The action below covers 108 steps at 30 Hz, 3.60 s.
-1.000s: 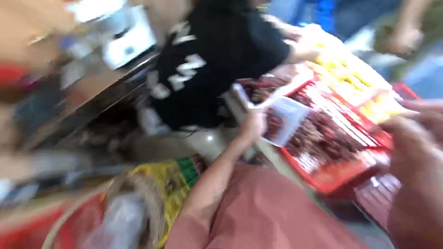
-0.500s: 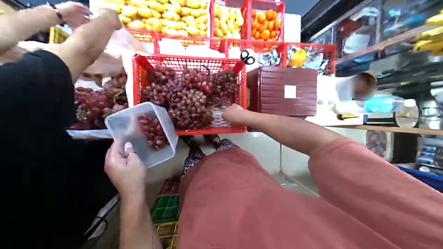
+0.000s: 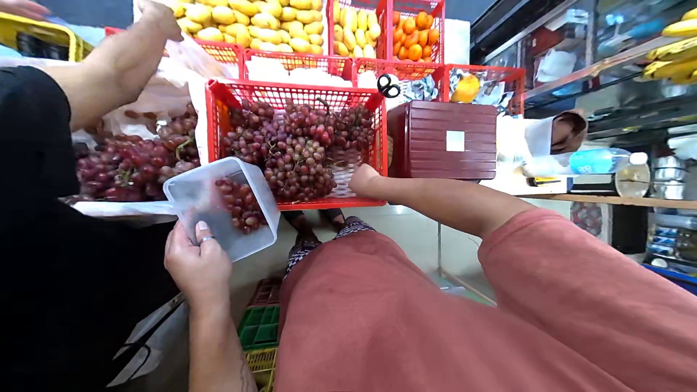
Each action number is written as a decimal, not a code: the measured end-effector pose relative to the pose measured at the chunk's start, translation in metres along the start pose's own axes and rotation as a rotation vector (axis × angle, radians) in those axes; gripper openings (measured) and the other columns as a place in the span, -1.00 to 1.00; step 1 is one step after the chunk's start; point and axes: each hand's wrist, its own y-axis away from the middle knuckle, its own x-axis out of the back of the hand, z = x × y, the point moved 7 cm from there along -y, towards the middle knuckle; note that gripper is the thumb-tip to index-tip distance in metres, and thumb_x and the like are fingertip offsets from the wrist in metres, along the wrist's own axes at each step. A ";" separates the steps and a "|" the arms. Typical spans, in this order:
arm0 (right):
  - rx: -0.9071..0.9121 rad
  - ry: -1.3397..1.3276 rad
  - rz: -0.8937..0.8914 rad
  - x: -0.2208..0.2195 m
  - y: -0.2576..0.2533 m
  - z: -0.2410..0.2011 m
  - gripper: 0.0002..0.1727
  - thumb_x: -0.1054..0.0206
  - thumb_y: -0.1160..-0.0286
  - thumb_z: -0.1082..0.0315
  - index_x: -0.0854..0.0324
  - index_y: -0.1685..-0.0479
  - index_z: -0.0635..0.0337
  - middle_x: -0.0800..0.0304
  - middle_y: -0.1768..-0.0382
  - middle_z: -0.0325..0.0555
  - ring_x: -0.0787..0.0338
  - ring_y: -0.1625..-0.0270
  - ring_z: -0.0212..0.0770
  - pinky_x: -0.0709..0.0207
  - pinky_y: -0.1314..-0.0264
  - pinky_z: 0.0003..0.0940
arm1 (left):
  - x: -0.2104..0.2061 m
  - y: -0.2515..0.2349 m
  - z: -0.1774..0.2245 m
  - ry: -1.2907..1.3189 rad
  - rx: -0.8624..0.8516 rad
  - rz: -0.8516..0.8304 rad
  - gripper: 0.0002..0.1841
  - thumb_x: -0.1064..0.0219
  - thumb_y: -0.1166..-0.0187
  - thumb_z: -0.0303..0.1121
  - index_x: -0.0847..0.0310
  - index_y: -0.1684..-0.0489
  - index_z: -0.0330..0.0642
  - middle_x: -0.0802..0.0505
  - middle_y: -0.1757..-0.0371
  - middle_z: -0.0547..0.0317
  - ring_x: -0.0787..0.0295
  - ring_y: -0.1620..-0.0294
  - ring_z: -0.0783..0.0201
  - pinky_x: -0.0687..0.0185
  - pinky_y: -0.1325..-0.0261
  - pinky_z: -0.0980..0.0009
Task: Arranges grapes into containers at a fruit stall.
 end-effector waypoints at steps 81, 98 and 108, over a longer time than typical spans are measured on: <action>0.587 -0.302 0.978 0.162 0.058 -0.071 -0.84 -0.36 -0.61 0.24 -0.87 0.10 -0.08 -0.83 -0.03 -0.17 -0.74 -0.16 -0.05 -0.63 -0.22 -0.05 | 0.038 -0.112 -0.017 0.239 0.030 -0.122 -0.60 -0.07 -0.81 -0.19 -0.58 -0.53 0.05 -0.80 0.14 0.24 -0.46 0.62 0.47 -0.45 0.60 0.44; 0.836 -0.863 1.041 0.196 0.204 0.021 -0.89 -0.48 -0.51 0.40 -0.90 0.14 0.18 -0.89 0.05 -0.18 -0.83 -0.05 -0.36 -0.75 -0.18 -0.41 | 0.044 -0.122 -0.005 0.174 0.097 -0.229 -0.63 -0.13 -0.80 -0.18 -0.61 -0.50 0.13 -0.81 0.10 0.27 -0.55 0.48 0.50 -0.51 0.45 0.45; 0.492 -0.829 0.937 0.122 0.170 0.057 -0.89 -0.47 -0.51 0.30 -0.90 0.16 0.03 -0.90 0.05 -0.31 -0.83 -0.09 -0.40 -0.73 -0.26 -0.30 | 0.044 -0.115 -0.008 0.135 0.096 -0.216 -0.62 -0.13 -0.80 -0.18 -0.59 -0.53 0.15 -0.81 0.06 0.23 -0.56 0.49 0.46 -0.51 0.49 0.41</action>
